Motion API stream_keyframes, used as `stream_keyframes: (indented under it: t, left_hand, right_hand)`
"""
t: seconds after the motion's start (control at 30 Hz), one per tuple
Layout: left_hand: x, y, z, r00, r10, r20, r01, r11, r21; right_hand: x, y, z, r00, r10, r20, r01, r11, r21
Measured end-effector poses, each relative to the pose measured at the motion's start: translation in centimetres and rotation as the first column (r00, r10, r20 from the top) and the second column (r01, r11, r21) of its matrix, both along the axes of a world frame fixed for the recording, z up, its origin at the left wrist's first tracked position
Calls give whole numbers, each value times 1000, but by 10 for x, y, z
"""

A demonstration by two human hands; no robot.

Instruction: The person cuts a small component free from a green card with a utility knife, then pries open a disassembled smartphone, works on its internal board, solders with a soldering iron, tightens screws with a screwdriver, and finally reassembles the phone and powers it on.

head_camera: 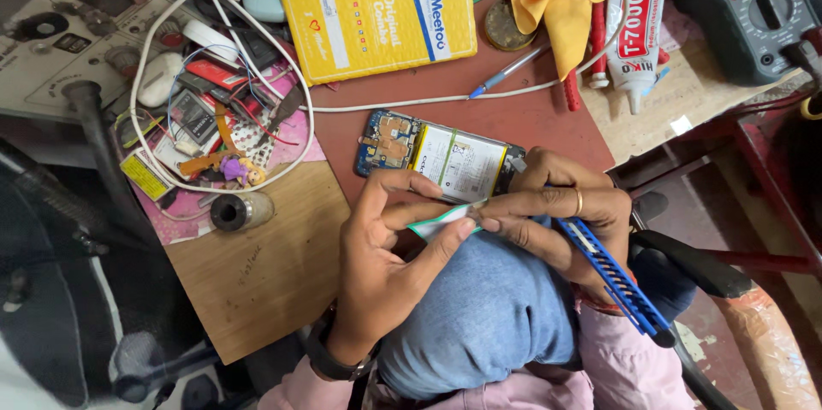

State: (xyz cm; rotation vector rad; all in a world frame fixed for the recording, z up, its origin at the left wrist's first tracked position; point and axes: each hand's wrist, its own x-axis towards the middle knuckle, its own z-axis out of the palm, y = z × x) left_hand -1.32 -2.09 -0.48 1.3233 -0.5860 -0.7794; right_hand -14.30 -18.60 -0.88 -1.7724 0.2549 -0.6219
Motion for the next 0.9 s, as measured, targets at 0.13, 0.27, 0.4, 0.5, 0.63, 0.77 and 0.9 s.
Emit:
stream_keyframes:
  t: [0.13, 0.27, 0.4, 0.5, 0.63, 0.77, 0.9]
  left_hand:
    - [0, 0, 0, 999, -9, -36, 9, 1000, 14]
    - [-1, -1, 0, 999, 12, -45, -11, 1000, 15]
    - [-1, -1, 0, 998, 21, -60, -22, 1000, -12]
    - [-1, -2, 0, 998, 29, -59, -29, 1000, 2]
    - [-1, -2, 1, 996, 43, -80, -44, 999, -7]
    - [-1, -1, -1, 988, 60, -139, -67, 997, -41]
    - [0, 0, -4, 975, 49, -218, -76, 990, -122]
  right_hand:
    - [-1, -2, 1, 998, 10, -56, -10, 1000, -2]
    - [1, 2, 4, 995, -36, -95, 33, 999, -37]
    - [4, 10, 4, 990, -115, -86, 110, 992, -60]
    - [3, 13, 4, 978, -165, -127, 150, 982, -117]
    - [2, 13, 4, 972, -201, -123, 204, 979, 8]
    - [-2, -6, 12, 926, -313, -212, 325, 946, 21]
    - [1, -24, 13, 834, -468, -291, 305, 831, -464]
